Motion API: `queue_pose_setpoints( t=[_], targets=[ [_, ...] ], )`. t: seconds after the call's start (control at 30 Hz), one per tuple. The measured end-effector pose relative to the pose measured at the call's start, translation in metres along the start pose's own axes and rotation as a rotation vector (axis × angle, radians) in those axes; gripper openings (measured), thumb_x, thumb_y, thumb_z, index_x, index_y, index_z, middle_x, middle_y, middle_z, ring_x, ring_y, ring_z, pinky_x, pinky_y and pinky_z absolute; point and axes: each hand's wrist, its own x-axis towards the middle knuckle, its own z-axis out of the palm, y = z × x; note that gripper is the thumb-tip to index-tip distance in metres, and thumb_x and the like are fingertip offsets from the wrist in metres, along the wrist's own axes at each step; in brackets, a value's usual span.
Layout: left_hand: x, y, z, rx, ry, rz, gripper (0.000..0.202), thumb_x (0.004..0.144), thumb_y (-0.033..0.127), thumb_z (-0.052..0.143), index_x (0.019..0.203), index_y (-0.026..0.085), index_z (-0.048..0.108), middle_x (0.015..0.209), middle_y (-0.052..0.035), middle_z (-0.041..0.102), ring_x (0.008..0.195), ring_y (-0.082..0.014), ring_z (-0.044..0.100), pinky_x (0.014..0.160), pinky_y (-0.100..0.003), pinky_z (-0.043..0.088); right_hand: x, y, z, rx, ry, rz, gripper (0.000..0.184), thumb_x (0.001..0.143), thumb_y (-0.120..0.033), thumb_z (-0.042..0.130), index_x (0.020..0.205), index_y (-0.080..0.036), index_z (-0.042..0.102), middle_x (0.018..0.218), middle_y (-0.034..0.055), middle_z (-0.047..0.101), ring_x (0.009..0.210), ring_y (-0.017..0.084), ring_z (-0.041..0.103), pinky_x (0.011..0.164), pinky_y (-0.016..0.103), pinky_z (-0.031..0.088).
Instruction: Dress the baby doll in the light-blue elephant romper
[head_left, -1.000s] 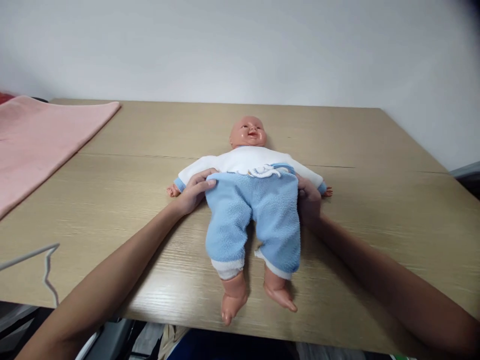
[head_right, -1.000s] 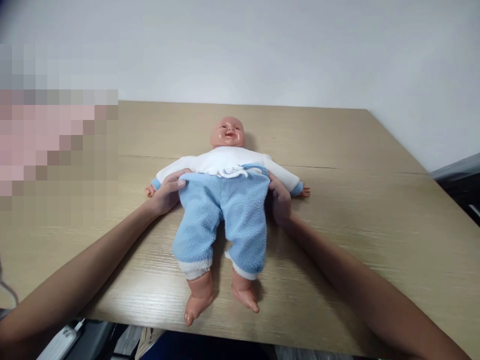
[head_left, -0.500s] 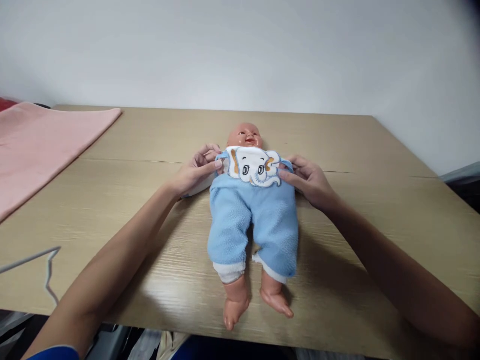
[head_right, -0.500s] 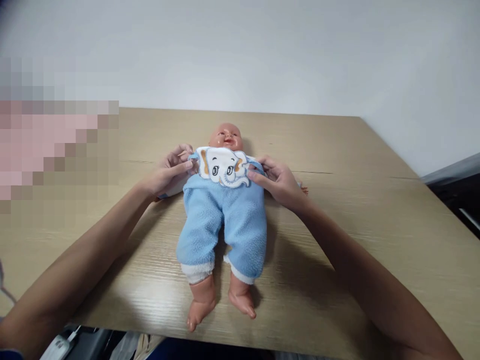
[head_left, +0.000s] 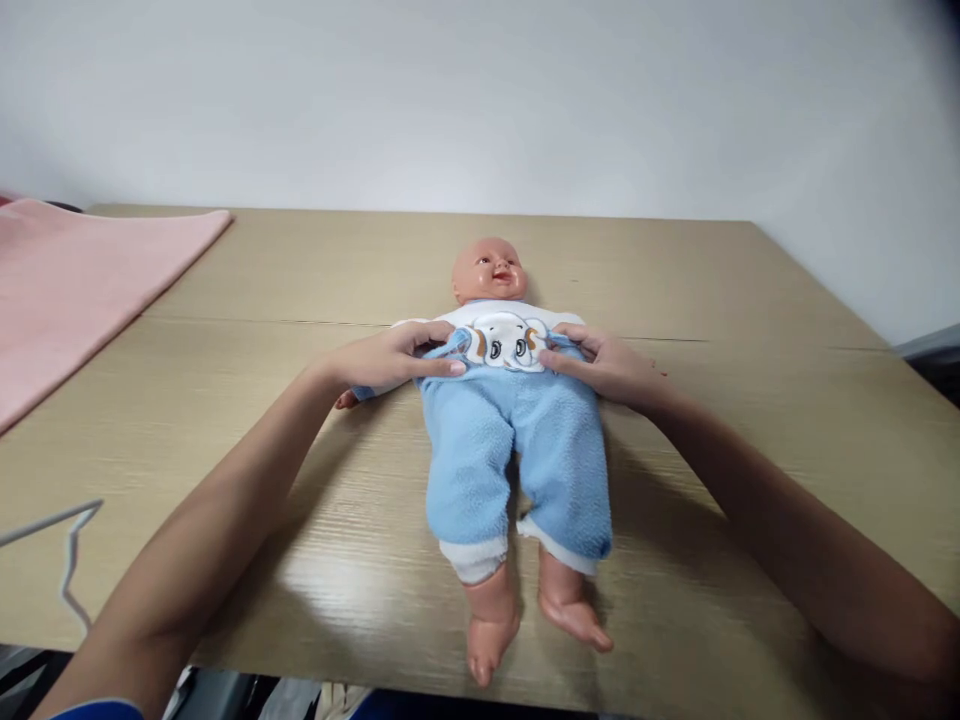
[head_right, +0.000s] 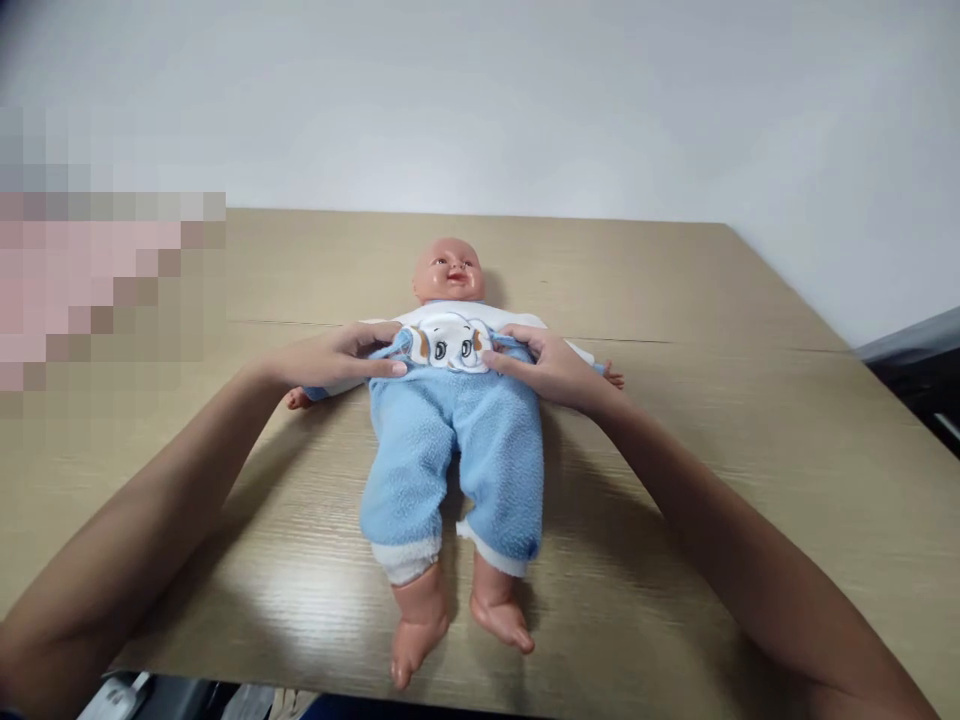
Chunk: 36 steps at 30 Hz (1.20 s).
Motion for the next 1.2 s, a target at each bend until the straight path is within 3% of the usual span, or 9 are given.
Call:
queue_pose_setpoints(
  t=[0.1, 0.2, 0.27, 0.47, 0.57, 0.8, 0.97, 1.07, 1.2],
  targets=[
    [0.001, -0.009, 0.003, -0.082, 0.062, -0.006, 0.039, 0.111, 0.062, 0.069, 0.120, 0.024, 0.069, 0.111, -0.0038, 0.067, 0.105, -0.0235, 0.064, 0.092, -0.034, 0.051, 0.002, 0.007, 0.005, 0.106, 0.087, -0.033, 0.051, 0.098, -0.072, 0.079, 0.115, -0.024, 0.082, 0.117, 0.0071, 0.082, 0.109, 0.029, 0.074, 0.100, 0.040, 0.059],
    [0.005, -0.015, 0.010, -0.001, 0.190, -0.052, 0.044, 0.110, 0.066, 0.068, 0.112, 0.023, 0.065, 0.093, 0.0010, 0.058, 0.082, -0.0178, 0.054, 0.072, -0.030, 0.043, 0.007, 0.019, 0.012, 0.154, 0.184, -0.024, 0.049, 0.098, -0.071, 0.079, 0.110, -0.024, 0.079, 0.110, 0.0061, 0.080, 0.104, 0.026, 0.071, 0.095, 0.038, 0.058],
    [0.007, -0.015, 0.015, 0.077, 0.244, -0.050, 0.045, 0.109, 0.068, 0.069, 0.109, 0.023, 0.066, 0.090, 0.0020, 0.057, 0.077, -0.0165, 0.049, 0.068, -0.029, 0.039, 0.009, 0.027, 0.015, 0.172, 0.219, 0.010, 0.048, 0.098, -0.071, 0.079, 0.107, -0.024, 0.078, 0.106, 0.0056, 0.078, 0.101, 0.024, 0.069, 0.090, 0.036, 0.058],
    [0.011, -0.013, 0.027, 0.145, 0.338, -0.050, 0.047, 0.110, 0.068, 0.064, 0.103, 0.022, 0.067, 0.090, 0.0011, 0.058, 0.080, -0.0180, 0.052, 0.071, -0.032, 0.039, 0.006, 0.042, 0.023, 0.157, 0.307, -0.018, 0.048, 0.099, -0.070, 0.076, 0.092, -0.023, 0.071, 0.089, 0.0030, 0.066, 0.086, 0.021, 0.060, 0.076, 0.033, 0.053],
    [0.013, -0.018, 0.039, 0.248, 0.496, -0.033, 0.041, 0.112, 0.060, 0.065, 0.096, 0.023, 0.061, 0.086, 0.0018, 0.058, 0.080, -0.0186, 0.053, 0.076, -0.035, 0.041, 0.002, 0.045, 0.031, 0.171, 0.377, -0.037, 0.044, 0.103, -0.067, 0.070, 0.093, -0.024, 0.066, 0.083, 0.0005, 0.061, 0.078, 0.019, 0.054, 0.070, 0.032, 0.047],
    [0.018, -0.047, 0.074, 0.178, 0.869, 0.079, 0.017, 0.117, 0.042, 0.054, 0.114, 0.025, 0.053, 0.102, -0.0027, 0.067, 0.092, -0.0207, 0.063, 0.086, -0.037, 0.050, -0.007, 0.046, 0.036, 0.037, 0.538, -0.098, 0.029, 0.111, -0.053, 0.065, 0.102, -0.025, 0.064, 0.082, -0.0010, 0.063, 0.074, 0.018, 0.058, 0.070, 0.035, 0.046],
    [0.018, -0.061, 0.073, 0.145, 0.907, 0.197, 0.018, 0.119, 0.044, 0.056, 0.118, 0.026, 0.053, 0.105, -0.0032, 0.064, 0.096, -0.0205, 0.063, 0.089, -0.037, 0.051, -0.015, 0.047, 0.034, -0.063, 0.572, -0.139, 0.023, 0.109, -0.046, 0.072, 0.117, -0.026, 0.065, 0.100, 0.0023, 0.070, 0.086, 0.020, 0.067, 0.080, 0.039, 0.056],
    [0.013, -0.062, 0.068, -0.025, 0.886, 0.246, 0.018, 0.121, 0.045, 0.057, 0.120, 0.027, 0.053, 0.100, -0.0008, 0.062, 0.089, -0.0182, 0.062, 0.081, -0.034, 0.050, -0.017, 0.044, 0.031, -0.084, 0.624, -0.224, 0.026, 0.106, -0.040, 0.074, 0.127, -0.028, 0.064, 0.120, 0.0059, 0.067, 0.105, 0.024, 0.069, 0.096, 0.046, 0.059],
    [0.001, -0.057, 0.065, -0.194, 0.830, 0.274, 0.015, 0.121, 0.041, 0.058, 0.117, 0.027, 0.055, 0.100, -0.0008, 0.059, 0.086, -0.0169, 0.059, 0.079, -0.033, 0.049, -0.006, 0.021, 0.023, -0.096, 0.688, -0.349, 0.020, 0.103, -0.032, 0.077, 0.119, -0.031, 0.066, 0.115, 0.0055, 0.065, 0.109, 0.027, 0.068, 0.103, 0.051, 0.057]
  ],
)
